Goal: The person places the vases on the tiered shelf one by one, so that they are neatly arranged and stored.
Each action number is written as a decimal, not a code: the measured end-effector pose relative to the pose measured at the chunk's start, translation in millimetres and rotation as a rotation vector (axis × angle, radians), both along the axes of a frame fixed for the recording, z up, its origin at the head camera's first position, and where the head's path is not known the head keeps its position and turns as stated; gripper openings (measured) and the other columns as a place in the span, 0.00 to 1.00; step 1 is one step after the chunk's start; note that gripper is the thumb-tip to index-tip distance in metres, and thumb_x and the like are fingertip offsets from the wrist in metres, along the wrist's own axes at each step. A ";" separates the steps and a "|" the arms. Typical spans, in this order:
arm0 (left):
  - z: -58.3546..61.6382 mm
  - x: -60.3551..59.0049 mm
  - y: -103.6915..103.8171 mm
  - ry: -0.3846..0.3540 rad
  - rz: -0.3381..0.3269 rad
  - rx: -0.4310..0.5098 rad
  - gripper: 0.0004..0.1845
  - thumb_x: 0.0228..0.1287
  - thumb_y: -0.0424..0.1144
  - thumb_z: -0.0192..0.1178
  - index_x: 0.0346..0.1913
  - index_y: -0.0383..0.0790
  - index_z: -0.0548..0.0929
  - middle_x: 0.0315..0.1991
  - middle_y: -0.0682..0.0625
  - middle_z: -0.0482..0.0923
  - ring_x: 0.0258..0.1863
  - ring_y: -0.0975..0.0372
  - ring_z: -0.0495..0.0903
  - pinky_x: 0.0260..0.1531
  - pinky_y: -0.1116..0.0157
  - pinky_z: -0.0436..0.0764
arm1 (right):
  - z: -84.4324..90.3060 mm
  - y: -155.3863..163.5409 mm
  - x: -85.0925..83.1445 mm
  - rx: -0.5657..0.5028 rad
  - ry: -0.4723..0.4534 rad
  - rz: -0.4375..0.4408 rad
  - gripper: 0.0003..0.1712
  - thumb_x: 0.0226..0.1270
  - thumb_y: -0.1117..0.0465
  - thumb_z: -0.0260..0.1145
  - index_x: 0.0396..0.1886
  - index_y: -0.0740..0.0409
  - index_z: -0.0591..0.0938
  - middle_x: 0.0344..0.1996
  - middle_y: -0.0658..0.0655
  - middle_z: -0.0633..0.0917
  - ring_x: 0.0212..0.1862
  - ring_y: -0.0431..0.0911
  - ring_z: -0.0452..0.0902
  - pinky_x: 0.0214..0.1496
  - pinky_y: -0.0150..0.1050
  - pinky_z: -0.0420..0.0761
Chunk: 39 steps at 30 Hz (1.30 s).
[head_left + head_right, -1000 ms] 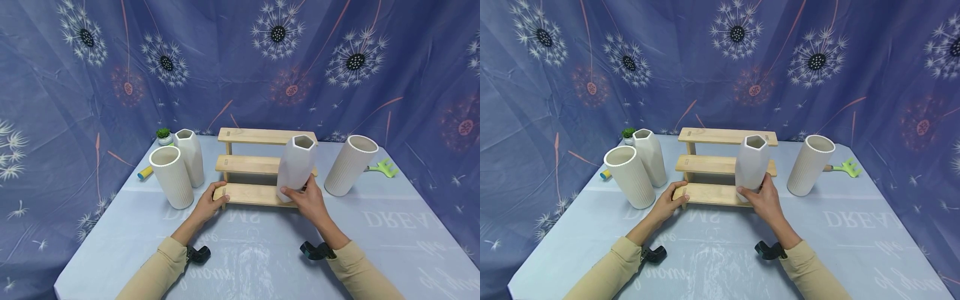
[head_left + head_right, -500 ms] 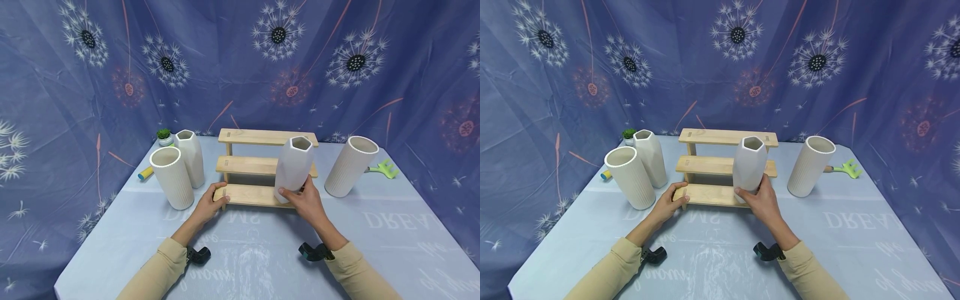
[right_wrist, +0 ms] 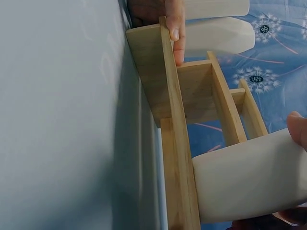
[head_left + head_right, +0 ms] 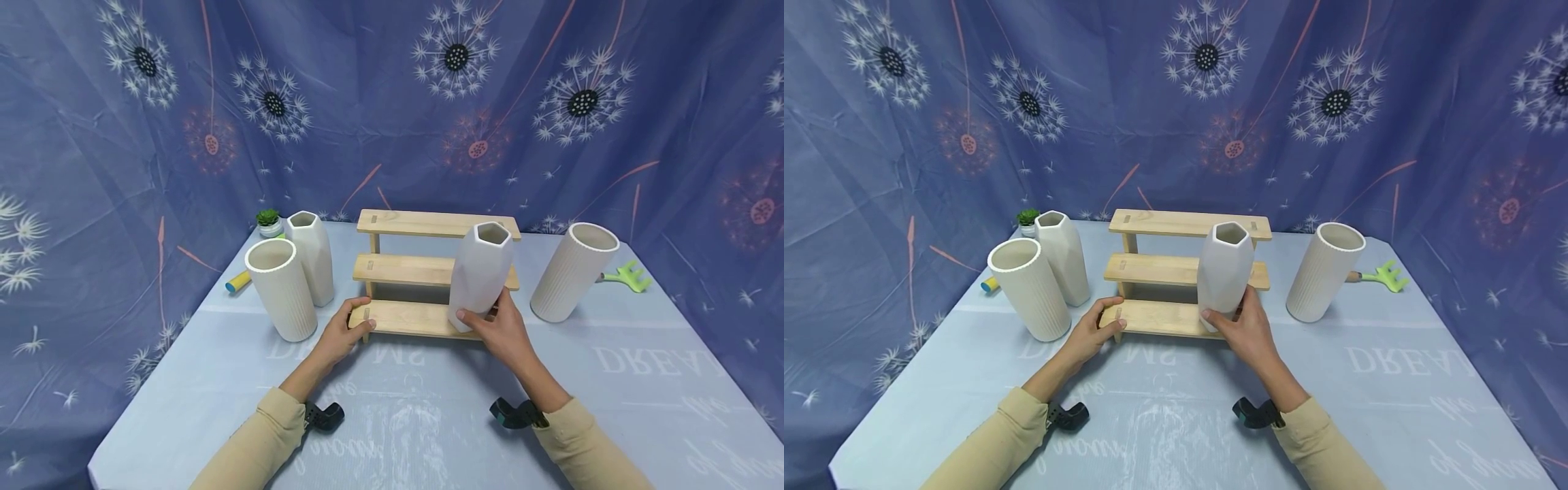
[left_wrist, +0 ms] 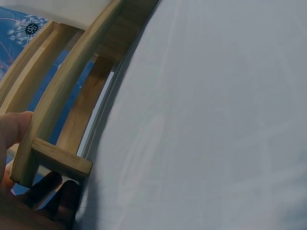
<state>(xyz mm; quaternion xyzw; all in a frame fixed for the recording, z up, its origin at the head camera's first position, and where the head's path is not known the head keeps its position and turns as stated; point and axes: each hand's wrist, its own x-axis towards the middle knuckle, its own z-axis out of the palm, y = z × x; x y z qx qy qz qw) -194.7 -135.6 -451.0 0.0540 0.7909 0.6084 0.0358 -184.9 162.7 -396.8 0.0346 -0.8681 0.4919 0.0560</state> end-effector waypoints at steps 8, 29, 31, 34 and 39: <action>1.1 0.7 -1.2 -0.006 -0.019 0.008 0.27 0.64 0.38 0.60 0.65 0.43 0.66 0.60 0.40 0.68 0.53 0.56 0.71 0.47 0.69 0.72 | -4.0 6.6 4.7 0.024 0.041 0.016 0.48 0.54 0.48 0.72 0.68 0.58 0.58 0.60 0.63 0.72 0.59 0.58 0.71 0.59 0.55 0.72; 29.4 14.8 2.9 -0.035 -0.039 -0.013 0.27 0.66 0.35 0.57 0.66 0.36 0.64 0.61 0.37 0.67 0.55 0.55 0.69 0.48 0.70 0.69 | -18.2 32.8 8.9 0.075 0.055 -0.031 0.34 0.60 0.53 0.68 0.63 0.61 0.68 0.58 0.63 0.71 0.59 0.56 0.68 0.60 0.53 0.71; 28.9 14.5 3.1 -0.032 -0.038 -0.015 0.28 0.66 0.35 0.57 0.66 0.35 0.64 0.61 0.37 0.67 0.55 0.54 0.69 0.49 0.70 0.69 | -19.7 34.9 8.9 0.088 0.044 -0.048 0.33 0.61 0.52 0.66 0.62 0.62 0.69 0.58 0.63 0.71 0.59 0.57 0.68 0.60 0.53 0.71; 20.6 9.9 2.1 -0.025 -0.035 -0.008 0.28 0.65 0.36 0.58 0.66 0.36 0.64 0.61 0.37 0.67 0.55 0.54 0.69 0.49 0.69 0.70 | -21.8 37.9 8.5 0.103 0.049 -0.071 0.32 0.63 0.51 0.65 0.62 0.62 0.70 0.58 0.63 0.71 0.59 0.57 0.67 0.61 0.54 0.68; 1.3 0.0 0.1 -0.015 -0.015 0.005 0.28 0.64 0.37 0.59 0.66 0.41 0.65 0.60 0.39 0.68 0.54 0.55 0.70 0.48 0.68 0.70 | -25.5 41.1 7.8 0.114 0.104 -0.084 0.30 0.62 0.54 0.65 0.60 0.62 0.72 0.56 0.64 0.72 0.57 0.56 0.67 0.60 0.54 0.66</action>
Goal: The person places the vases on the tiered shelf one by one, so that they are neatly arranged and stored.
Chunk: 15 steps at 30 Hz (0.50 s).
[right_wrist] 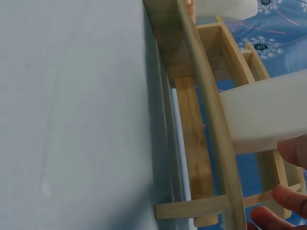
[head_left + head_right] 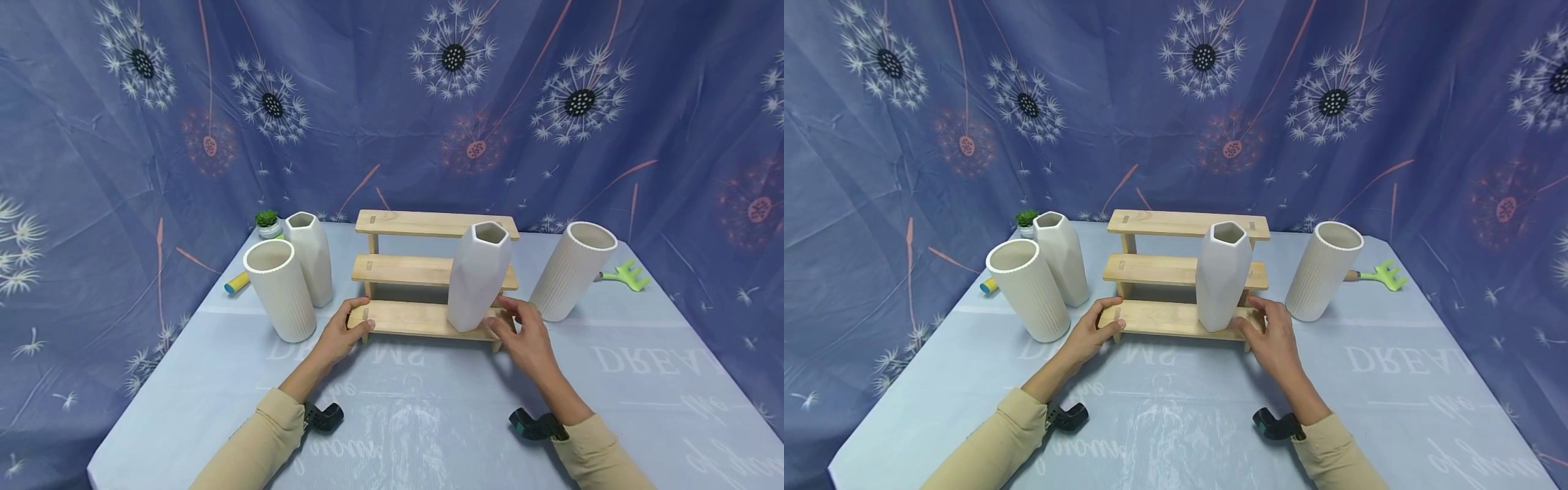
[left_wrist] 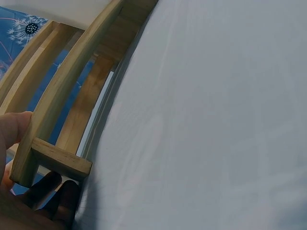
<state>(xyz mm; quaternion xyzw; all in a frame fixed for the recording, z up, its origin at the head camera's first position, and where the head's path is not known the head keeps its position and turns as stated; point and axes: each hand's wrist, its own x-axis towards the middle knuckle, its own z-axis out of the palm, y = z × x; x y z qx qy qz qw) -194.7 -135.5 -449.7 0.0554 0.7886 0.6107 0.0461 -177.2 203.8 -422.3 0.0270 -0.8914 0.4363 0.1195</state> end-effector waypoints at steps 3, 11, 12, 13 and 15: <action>-3.6 -1.1 0.0 0.010 0.011 -0.002 0.27 0.64 0.38 0.60 0.65 0.44 0.66 0.59 0.41 0.69 0.53 0.56 0.70 0.48 0.68 0.71 | -2.2 1.7 -0.2 0.008 0.027 0.002 0.29 0.61 0.55 0.66 0.59 0.63 0.73 0.53 0.64 0.73 0.55 0.57 0.68 0.57 0.55 0.67; -3.9 -0.9 0.6 0.038 0.010 0.009 0.26 0.63 0.37 0.60 0.64 0.43 0.67 0.57 0.40 0.70 0.50 0.57 0.71 0.46 0.70 0.72 | -7.4 7.3 -0.9 0.010 0.075 0.009 0.26 0.62 0.57 0.66 0.57 0.65 0.75 0.50 0.66 0.75 0.53 0.58 0.68 0.54 0.52 0.66; -3.9 -0.9 0.5 0.038 0.009 0.008 0.26 0.63 0.37 0.60 0.64 0.44 0.67 0.57 0.40 0.70 0.50 0.57 0.71 0.46 0.70 0.72 | -8.0 7.9 -1.0 0.009 0.075 0.009 0.25 0.62 0.57 0.66 0.56 0.65 0.75 0.50 0.66 0.74 0.52 0.57 0.68 0.54 0.51 0.66; -3.9 -0.9 0.5 0.033 0.009 0.007 0.26 0.63 0.37 0.60 0.64 0.44 0.67 0.57 0.41 0.70 0.50 0.57 0.71 0.46 0.70 0.72 | -8.5 8.3 -1.1 0.009 0.071 0.007 0.25 0.62 0.57 0.66 0.56 0.65 0.75 0.50 0.66 0.74 0.52 0.57 0.69 0.54 0.51 0.67; -3.9 -1.0 0.4 0.024 0.009 0.013 0.26 0.64 0.37 0.60 0.64 0.45 0.67 0.58 0.42 0.69 0.51 0.57 0.71 0.47 0.70 0.72 | -9.4 8.9 -1.3 0.013 0.055 0.000 0.24 0.62 0.57 0.65 0.56 0.64 0.76 0.49 0.66 0.74 0.52 0.57 0.69 0.54 0.51 0.67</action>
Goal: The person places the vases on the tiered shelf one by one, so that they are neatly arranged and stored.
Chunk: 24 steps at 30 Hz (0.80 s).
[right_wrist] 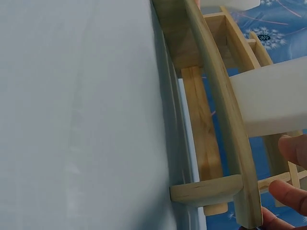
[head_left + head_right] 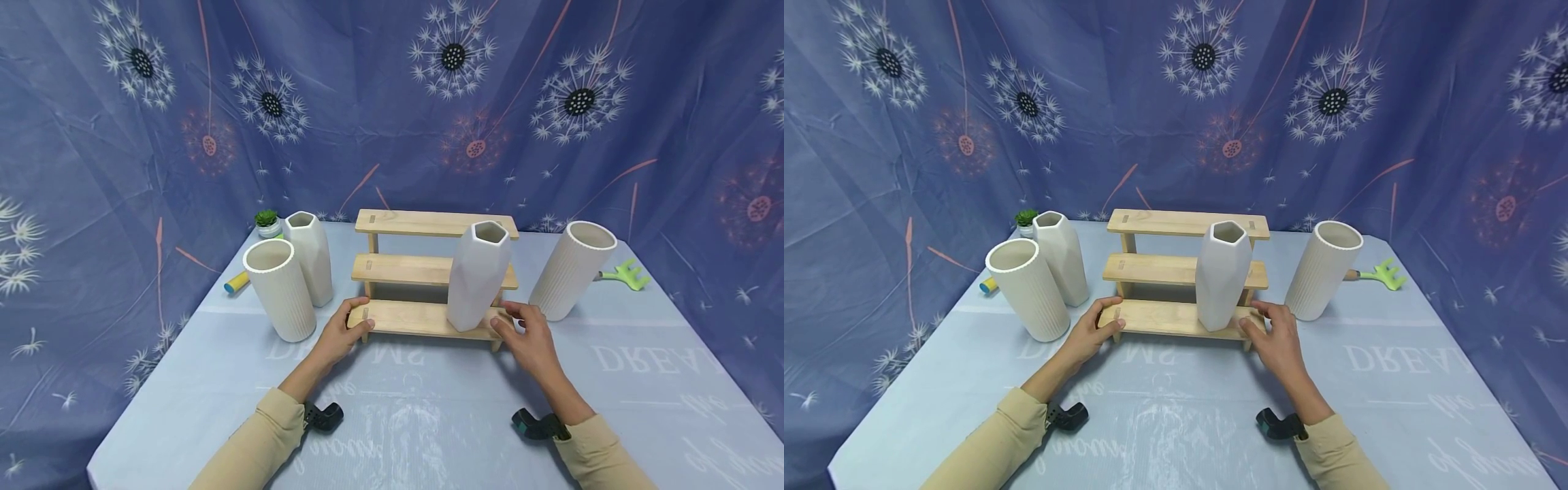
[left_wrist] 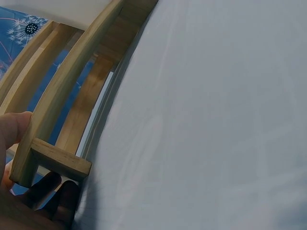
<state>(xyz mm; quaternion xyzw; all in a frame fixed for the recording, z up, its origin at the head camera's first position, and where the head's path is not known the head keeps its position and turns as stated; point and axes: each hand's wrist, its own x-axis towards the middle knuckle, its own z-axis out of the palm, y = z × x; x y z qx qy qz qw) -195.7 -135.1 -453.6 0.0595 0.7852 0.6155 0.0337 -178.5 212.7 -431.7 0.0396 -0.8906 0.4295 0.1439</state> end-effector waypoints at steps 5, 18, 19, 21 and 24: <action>-0.8 -0.4 0.0 -0.007 -0.003 0.017 0.26 0.64 0.37 0.60 0.64 0.44 0.67 0.59 0.42 0.69 0.53 0.58 0.70 0.48 0.69 0.71 | -1.7 0.9 -0.6 0.011 -0.046 -0.013 0.24 0.63 0.55 0.65 0.56 0.62 0.77 0.50 0.65 0.73 0.53 0.57 0.69 0.54 0.53 0.68; 4.3 1.7 0.5 -0.001 -0.014 0.007 0.26 0.64 0.37 0.59 0.64 0.43 0.66 0.59 0.40 0.69 0.52 0.57 0.71 0.47 0.70 0.72 | -3.3 6.1 -0.9 -0.021 -0.115 -0.010 0.24 0.65 0.52 0.63 0.56 0.62 0.77 0.52 0.65 0.70 0.56 0.58 0.67 0.59 0.57 0.69; 0.7 -0.4 0.0 -0.001 -0.013 0.006 0.26 0.64 0.37 0.60 0.64 0.45 0.67 0.59 0.41 0.69 0.52 0.58 0.71 0.47 0.70 0.72 | -4.1 6.7 -1.0 -0.019 -0.115 -0.010 0.24 0.65 0.52 0.63 0.55 0.62 0.77 0.51 0.65 0.70 0.56 0.58 0.68 0.59 0.57 0.69; -0.1 -0.6 -0.1 0.001 -0.010 0.006 0.26 0.64 0.37 0.60 0.64 0.44 0.67 0.59 0.41 0.69 0.52 0.57 0.71 0.46 0.70 0.72 | -5.0 7.5 -1.0 -0.014 -0.116 -0.010 0.24 0.65 0.51 0.63 0.55 0.62 0.77 0.51 0.65 0.71 0.56 0.57 0.68 0.58 0.56 0.70; -0.7 -0.6 -0.3 0.012 -0.016 0.006 0.27 0.64 0.37 0.59 0.65 0.42 0.66 0.58 0.39 0.69 0.52 0.57 0.72 0.45 0.71 0.72 | -7.2 8.7 -1.1 -0.015 -0.116 -0.004 0.24 0.65 0.51 0.63 0.54 0.63 0.78 0.51 0.64 0.72 0.55 0.56 0.69 0.58 0.55 0.70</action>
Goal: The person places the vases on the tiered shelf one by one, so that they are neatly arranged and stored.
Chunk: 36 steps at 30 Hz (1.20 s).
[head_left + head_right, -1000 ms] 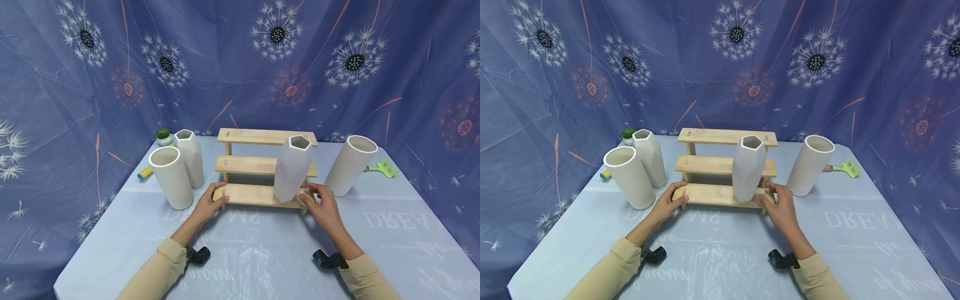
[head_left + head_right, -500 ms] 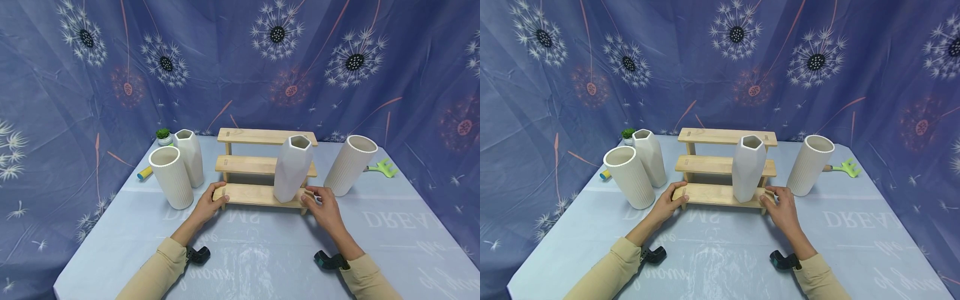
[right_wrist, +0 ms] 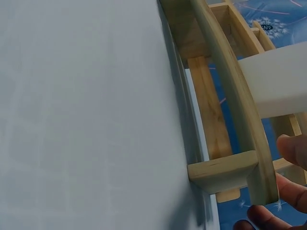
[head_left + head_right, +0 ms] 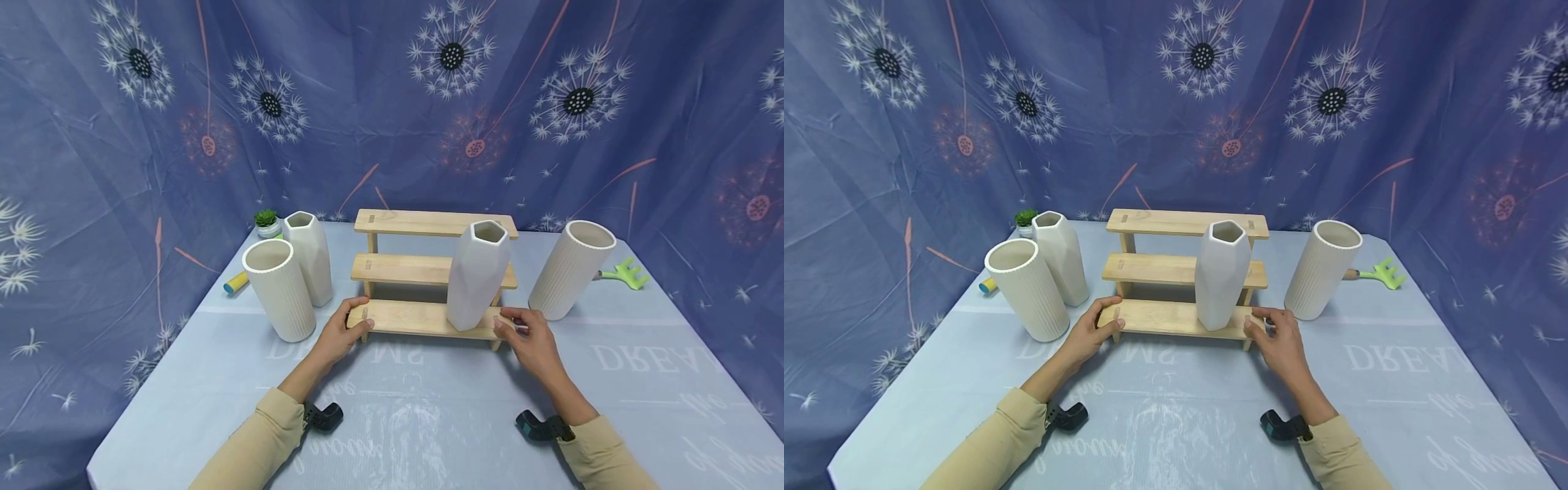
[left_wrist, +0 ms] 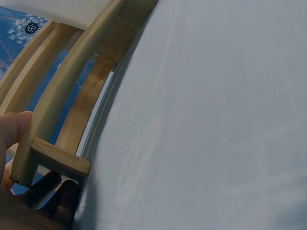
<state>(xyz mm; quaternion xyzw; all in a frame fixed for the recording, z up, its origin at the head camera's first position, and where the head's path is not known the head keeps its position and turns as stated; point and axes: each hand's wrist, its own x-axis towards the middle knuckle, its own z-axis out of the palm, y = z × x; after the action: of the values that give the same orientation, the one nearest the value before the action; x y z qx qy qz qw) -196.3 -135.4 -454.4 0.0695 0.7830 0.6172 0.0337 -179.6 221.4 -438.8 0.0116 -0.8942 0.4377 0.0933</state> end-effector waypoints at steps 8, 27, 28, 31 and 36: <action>1.3 -1.2 0.0 -0.008 -0.017 0.018 0.27 0.65 0.34 0.59 0.65 0.38 0.65 0.58 0.37 0.68 0.51 0.55 0.71 0.44 0.73 0.72 | -5.1 2.8 -0.9 0.000 -0.002 0.019 0.24 0.67 0.51 0.61 0.56 0.61 0.77 0.50 0.62 0.74 0.54 0.52 0.72 0.55 0.48 0.72; 2.6 1.4 -0.5 -0.008 0.009 -0.042 0.27 0.64 0.39 0.60 0.65 0.44 0.66 0.59 0.41 0.69 0.53 0.57 0.71 0.48 0.70 0.71 | -12.0 8.7 -0.6 0.002 -0.017 0.050 0.26 0.69 0.50 0.59 0.61 0.59 0.73 0.56 0.63 0.77 0.55 0.53 0.73 0.53 0.43 0.73; 2.6 1.3 -0.9 -0.008 0.009 -0.045 0.27 0.64 0.39 0.60 0.65 0.44 0.67 0.59 0.40 0.69 0.53 0.56 0.71 0.48 0.69 0.71 | -12.5 8.7 -0.9 -0.001 -0.018 0.047 0.26 0.69 0.50 0.59 0.61 0.58 0.73 0.56 0.62 0.77 0.55 0.53 0.73 0.53 0.41 0.73; 3.5 1.7 -1.6 -0.014 0.007 -0.050 0.27 0.65 0.40 0.60 0.65 0.45 0.67 0.60 0.41 0.69 0.54 0.56 0.71 0.49 0.69 0.71 | -13.3 8.6 -0.8 -0.007 -0.017 0.044 0.26 0.69 0.51 0.59 0.61 0.58 0.73 0.57 0.62 0.77 0.54 0.52 0.73 0.51 0.36 0.72; 3.8 1.0 -3.0 -0.008 -0.011 -0.035 0.27 0.65 0.39 0.59 0.65 0.42 0.67 0.60 0.39 0.68 0.53 0.55 0.71 0.48 0.71 0.71 | -11.9 7.5 1.2 -0.031 -0.020 0.041 0.26 0.69 0.51 0.59 0.62 0.57 0.72 0.56 0.62 0.78 0.53 0.51 0.74 0.50 0.30 0.71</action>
<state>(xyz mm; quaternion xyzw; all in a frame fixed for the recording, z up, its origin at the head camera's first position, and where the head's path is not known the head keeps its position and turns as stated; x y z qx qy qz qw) -195.3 -138.4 -450.6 0.0709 0.7930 0.6037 0.0415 -178.5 228.9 -450.7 0.0241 -0.8879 0.4532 0.0753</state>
